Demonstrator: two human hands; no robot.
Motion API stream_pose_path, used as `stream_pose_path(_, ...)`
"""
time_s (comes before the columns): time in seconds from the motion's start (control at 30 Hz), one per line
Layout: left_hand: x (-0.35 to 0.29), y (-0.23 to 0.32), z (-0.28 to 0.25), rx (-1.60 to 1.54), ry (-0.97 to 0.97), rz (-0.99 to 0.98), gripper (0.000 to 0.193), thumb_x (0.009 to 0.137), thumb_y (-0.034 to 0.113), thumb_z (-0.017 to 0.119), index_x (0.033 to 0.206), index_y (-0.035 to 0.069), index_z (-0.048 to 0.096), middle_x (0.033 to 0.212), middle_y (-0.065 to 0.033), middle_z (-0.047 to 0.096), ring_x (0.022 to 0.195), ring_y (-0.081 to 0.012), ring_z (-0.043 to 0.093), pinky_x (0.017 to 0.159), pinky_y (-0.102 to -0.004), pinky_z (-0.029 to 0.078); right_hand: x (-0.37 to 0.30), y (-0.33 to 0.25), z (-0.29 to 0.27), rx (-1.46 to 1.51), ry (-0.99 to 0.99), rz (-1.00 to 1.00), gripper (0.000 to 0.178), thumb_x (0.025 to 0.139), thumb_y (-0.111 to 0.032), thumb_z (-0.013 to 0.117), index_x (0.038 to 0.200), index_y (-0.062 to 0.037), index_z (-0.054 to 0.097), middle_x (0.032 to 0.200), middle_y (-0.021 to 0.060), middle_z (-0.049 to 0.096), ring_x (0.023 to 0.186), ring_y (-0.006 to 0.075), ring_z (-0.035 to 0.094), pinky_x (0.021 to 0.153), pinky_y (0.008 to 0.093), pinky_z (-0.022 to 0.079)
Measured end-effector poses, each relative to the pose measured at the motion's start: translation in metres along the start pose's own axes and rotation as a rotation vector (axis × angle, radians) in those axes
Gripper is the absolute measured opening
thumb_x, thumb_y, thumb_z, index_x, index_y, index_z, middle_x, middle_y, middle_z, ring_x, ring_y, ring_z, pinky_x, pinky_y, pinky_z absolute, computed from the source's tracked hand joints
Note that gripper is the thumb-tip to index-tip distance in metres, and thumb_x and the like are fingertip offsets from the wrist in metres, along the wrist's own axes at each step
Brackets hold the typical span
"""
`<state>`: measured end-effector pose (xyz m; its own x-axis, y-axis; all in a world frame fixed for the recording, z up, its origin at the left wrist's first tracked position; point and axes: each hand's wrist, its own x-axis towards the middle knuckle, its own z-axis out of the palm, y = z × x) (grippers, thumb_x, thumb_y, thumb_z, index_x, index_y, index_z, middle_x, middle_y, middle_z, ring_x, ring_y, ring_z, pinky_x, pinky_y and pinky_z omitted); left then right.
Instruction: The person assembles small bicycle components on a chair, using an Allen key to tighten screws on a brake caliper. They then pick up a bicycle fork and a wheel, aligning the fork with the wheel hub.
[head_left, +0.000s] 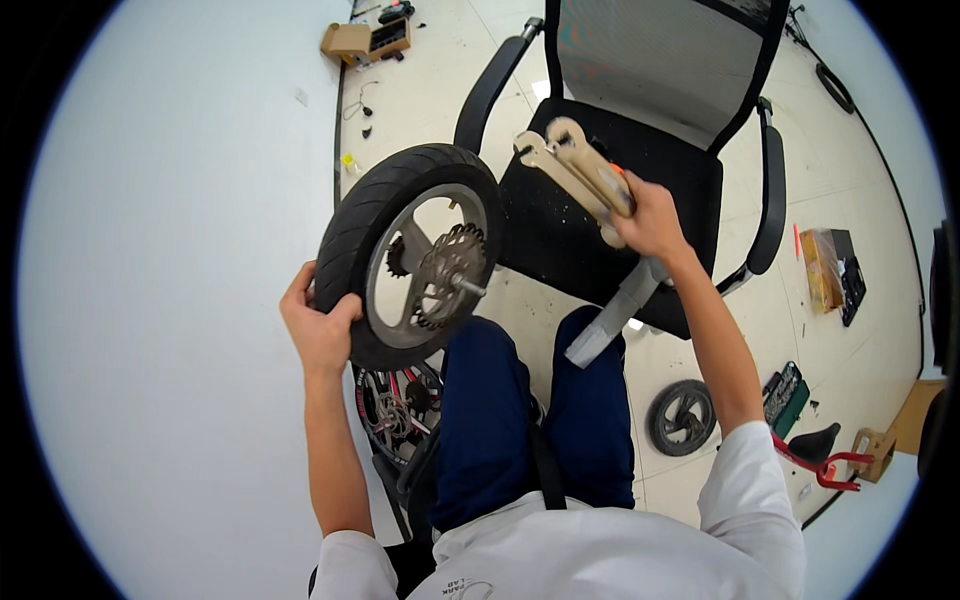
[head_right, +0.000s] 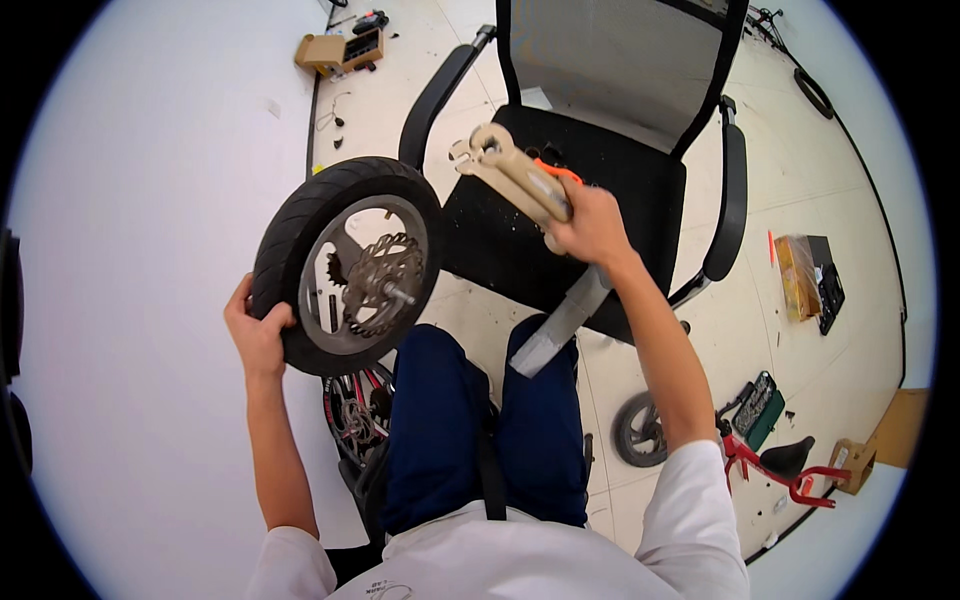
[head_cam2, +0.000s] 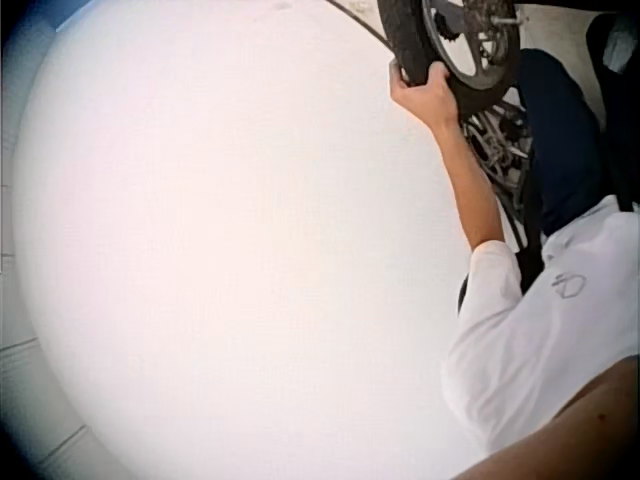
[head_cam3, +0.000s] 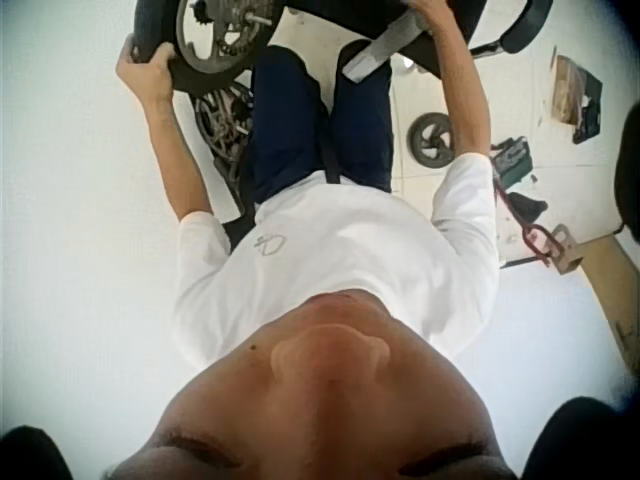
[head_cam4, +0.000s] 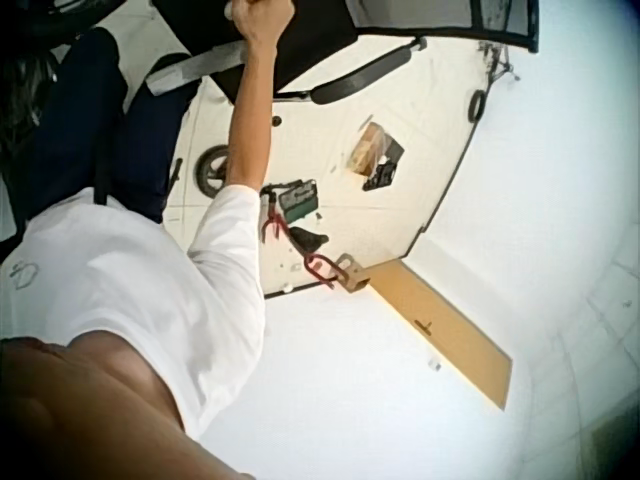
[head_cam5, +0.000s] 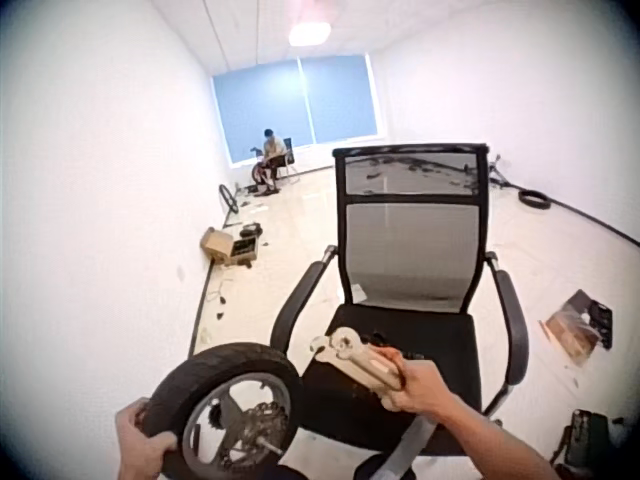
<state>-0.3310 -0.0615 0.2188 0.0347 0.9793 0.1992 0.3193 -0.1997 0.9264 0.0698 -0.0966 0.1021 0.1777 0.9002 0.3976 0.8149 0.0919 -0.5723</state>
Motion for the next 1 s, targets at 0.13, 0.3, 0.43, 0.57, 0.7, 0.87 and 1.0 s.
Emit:
stream_pose_path(0.13,0.007,0.009,0.026,-0.208,0.054,-0.077,0.033,0.063,-0.007,0.055,0.096,-0.010,0.059,0.065,-0.0025,0.058,0.051,-0.0069,0.048,0.048,-0.0211,0.037,-0.029,-0.009,-0.011,-0.082,0.194,-0.106,0.027,0.063,-0.015,0.068,0.086,-0.0032,0.059,0.066,0.0162,0.057,0.063,0.0361,0.059,0.060,0.0424,0.049)
stream_pose_path(0.3,0.005,0.026,0.032,-0.310,0.052,-0.061,0.041,0.063,-0.007,0.051,0.103,-0.012,0.059,0.069,-0.0027,0.057,0.050,-0.0068,0.045,0.047,-0.0210,0.035,-0.046,-0.017,-0.012,-0.111,0.334,-0.168,0.029,0.058,-0.011,0.068,0.084,-0.0024,0.058,0.067,0.0138,0.056,0.064,0.0341,0.058,0.059,0.0410,0.048)
stream_pose_path(0.43,0.000,0.040,0.036,-0.328,-0.014,0.011,0.044,0.063,-0.006,0.049,0.106,-0.012,0.059,0.072,-0.0030,0.058,0.050,-0.0063,0.044,0.047,-0.0207,0.033,-0.060,-0.020,-0.014,-0.143,0.441,-0.211,0.030,0.054,-0.008,0.066,0.081,-0.0019,0.056,0.067,0.0127,0.055,0.063,0.0331,0.056,0.058,0.0395,0.047)
stream_pose_path(0.57,-0.002,0.042,0.029,-0.339,-0.041,0.098,0.048,0.062,-0.006,0.049,0.108,-0.013,0.058,0.073,-0.0028,0.058,0.050,-0.0062,0.044,0.046,-0.0204,0.032,-0.065,-0.013,-0.016,-0.112,0.540,-0.165,0.028,0.054,-0.006,0.066,0.079,-0.0025,0.055,0.066,0.0126,0.053,0.061,0.0327,0.055,0.057,0.0386,0.045)
stream_pose_path(0.7,-0.005,0.046,0.010,-0.290,-0.052,0.182,0.053,0.061,-0.005,0.048,0.112,-0.014,0.057,0.073,-0.0030,0.058,0.049,-0.0062,0.044,0.047,-0.0198,0.033,-0.069,-0.009,-0.018,-0.073,0.630,-0.204,0.026,0.054,-0.005,0.067,0.077,-0.0032,0.054,0.065,0.0126,0.052,0.059,0.0325,0.053,0.055,0.0384,0.044)
stream_pose_path(0.87,-0.003,0.051,-0.010,-0.305,-0.096,0.213,0.056,0.054,-0.003,0.048,0.109,-0.014,0.057,0.077,-0.0054,0.059,0.055,-0.0086,0.049,0.048,-0.0190,0.035,-0.069,-0.011,-0.016,-0.076,0.631,-0.200,0.025,0.054,-0.005,0.066,0.074,-0.0038,0.053,0.063,0.0124,0.051,0.058,0.0326,0.052,0.055,0.0384,0.042)
stream_pose_path(1.0,0.005,0.049,-0.019,-0.327,-0.140,0.161,0.053,0.053,-0.003,0.046,0.104,-0.013,0.057,0.077,-0.0053,0.059,0.056,-0.0093,0.049,0.048,-0.0191,0.035,-0.071,-0.007,-0.011,-0.061,0.617,-0.237,0.025,0.053,-0.005,0.066,0.074,-0.0041,0.053,0.062,0.0123,0.049,0.058,0.0326,0.052,0.054,0.0386,0.043)
